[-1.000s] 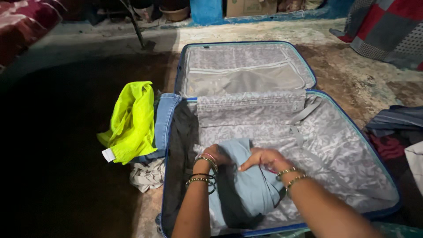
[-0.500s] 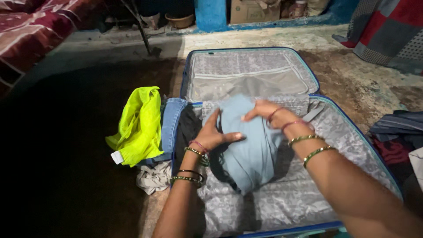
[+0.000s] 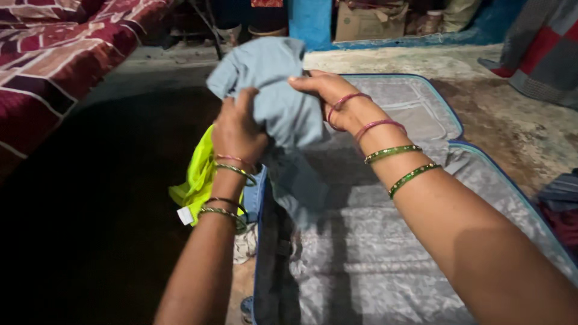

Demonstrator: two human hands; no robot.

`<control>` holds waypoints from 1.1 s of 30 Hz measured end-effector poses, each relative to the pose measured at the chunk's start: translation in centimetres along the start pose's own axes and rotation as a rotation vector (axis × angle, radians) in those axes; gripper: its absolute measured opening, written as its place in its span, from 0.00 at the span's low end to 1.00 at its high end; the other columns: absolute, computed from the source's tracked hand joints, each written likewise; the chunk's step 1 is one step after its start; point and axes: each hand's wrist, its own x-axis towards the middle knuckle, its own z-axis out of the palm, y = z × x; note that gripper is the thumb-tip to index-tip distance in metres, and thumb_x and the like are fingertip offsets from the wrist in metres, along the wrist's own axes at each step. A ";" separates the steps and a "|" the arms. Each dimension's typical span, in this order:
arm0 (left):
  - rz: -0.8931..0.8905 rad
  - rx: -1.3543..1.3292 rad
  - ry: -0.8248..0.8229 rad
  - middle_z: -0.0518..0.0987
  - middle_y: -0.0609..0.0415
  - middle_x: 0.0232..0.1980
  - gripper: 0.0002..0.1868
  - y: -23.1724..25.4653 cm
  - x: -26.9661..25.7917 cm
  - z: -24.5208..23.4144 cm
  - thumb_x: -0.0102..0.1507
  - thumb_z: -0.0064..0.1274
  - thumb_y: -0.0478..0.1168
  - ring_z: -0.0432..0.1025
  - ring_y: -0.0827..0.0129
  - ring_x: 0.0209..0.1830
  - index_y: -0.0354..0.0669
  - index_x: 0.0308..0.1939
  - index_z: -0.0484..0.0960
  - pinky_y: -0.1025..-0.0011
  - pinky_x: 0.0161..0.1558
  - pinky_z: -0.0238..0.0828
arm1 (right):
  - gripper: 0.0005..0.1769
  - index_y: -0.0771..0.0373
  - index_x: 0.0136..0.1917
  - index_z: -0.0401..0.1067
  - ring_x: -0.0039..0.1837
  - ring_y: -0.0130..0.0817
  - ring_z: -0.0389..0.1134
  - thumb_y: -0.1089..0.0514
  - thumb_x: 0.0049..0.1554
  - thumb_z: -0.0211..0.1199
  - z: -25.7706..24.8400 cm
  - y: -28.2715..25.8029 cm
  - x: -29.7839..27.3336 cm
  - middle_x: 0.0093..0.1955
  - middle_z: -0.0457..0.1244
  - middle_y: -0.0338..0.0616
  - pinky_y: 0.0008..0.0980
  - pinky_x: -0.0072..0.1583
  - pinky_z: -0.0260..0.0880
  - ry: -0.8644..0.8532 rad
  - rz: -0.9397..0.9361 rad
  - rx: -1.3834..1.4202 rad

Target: The person wipes the exterior of a light blue suitcase with a white cloth. They then open the suitcase, remove several folded clothes, and proceed to wipe the interior lining and mesh pockets with the same cloth.

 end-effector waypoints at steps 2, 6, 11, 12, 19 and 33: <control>0.014 0.033 0.075 0.76 0.42 0.50 0.34 -1.2 2.0 -1.7 0.49 0.66 0.33 0.75 0.38 0.45 0.58 0.58 0.76 0.45 0.42 0.73 | 0.24 0.61 0.57 0.73 0.53 0.40 0.69 0.43 0.56 0.70 0.3 0.6 1.0 0.51 0.69 0.45 0.41 0.49 0.70 0.135 0.048 -0.131; 0.053 0.083 0.183 0.76 0.43 0.51 0.31 -3.1 5.5 -4.6 0.53 0.68 0.36 0.75 0.37 0.45 0.58 0.59 0.76 0.46 0.42 0.74 | 0.28 0.53 0.61 0.71 0.55 0.42 0.67 0.35 0.56 0.65 -0.4 3.7 2.5 0.55 0.65 0.46 0.50 0.54 0.68 0.094 0.190 -0.024; 0.110 0.134 0.209 0.76 0.42 0.55 0.33 -7.2 6.3 -4.0 0.52 0.67 0.32 0.75 0.39 0.49 0.58 0.59 0.77 0.48 0.46 0.75 | 0.34 0.52 0.67 0.67 0.63 0.48 0.68 0.33 0.54 0.62 -0.2 7.6 4.0 0.63 0.65 0.51 0.59 0.60 0.69 0.124 0.262 -0.017; 0.088 0.137 0.171 0.76 0.42 0.54 0.33 -8.5 5.3 -3.0 0.51 0.68 0.31 0.74 0.38 0.50 0.57 0.59 0.76 0.47 0.47 0.74 | 0.35 0.53 0.68 0.66 0.63 0.48 0.67 0.33 0.54 0.62 -0.1 8.3 4.1 0.64 0.64 0.52 0.59 0.60 0.70 0.116 0.269 -0.037; -0.322 0.382 -0.888 0.41 0.62 0.85 0.59 -13.4 -9.6 6.1 0.53 0.69 0.39 0.43 0.55 0.84 0.82 0.78 0.47 0.47 0.70 0.61 | 0.42 0.52 0.77 0.58 0.64 0.49 0.66 0.41 0.54 0.65 1.6 13.9 4.5 0.65 0.62 0.47 0.54 0.58 0.71 0.199 0.377 -0.292; -0.312 0.132 -0.664 0.85 0.42 0.45 0.14 -14.8 -8.8 4.1 0.54 0.60 0.43 0.81 0.50 0.47 0.50 0.43 0.90 0.58 0.54 0.78 | 0.23 0.61 0.64 0.74 0.42 0.27 0.71 0.58 0.55 0.65 4.9 19.1 2.3 0.44 0.70 0.36 0.27 0.40 0.72 -0.075 0.433 -0.455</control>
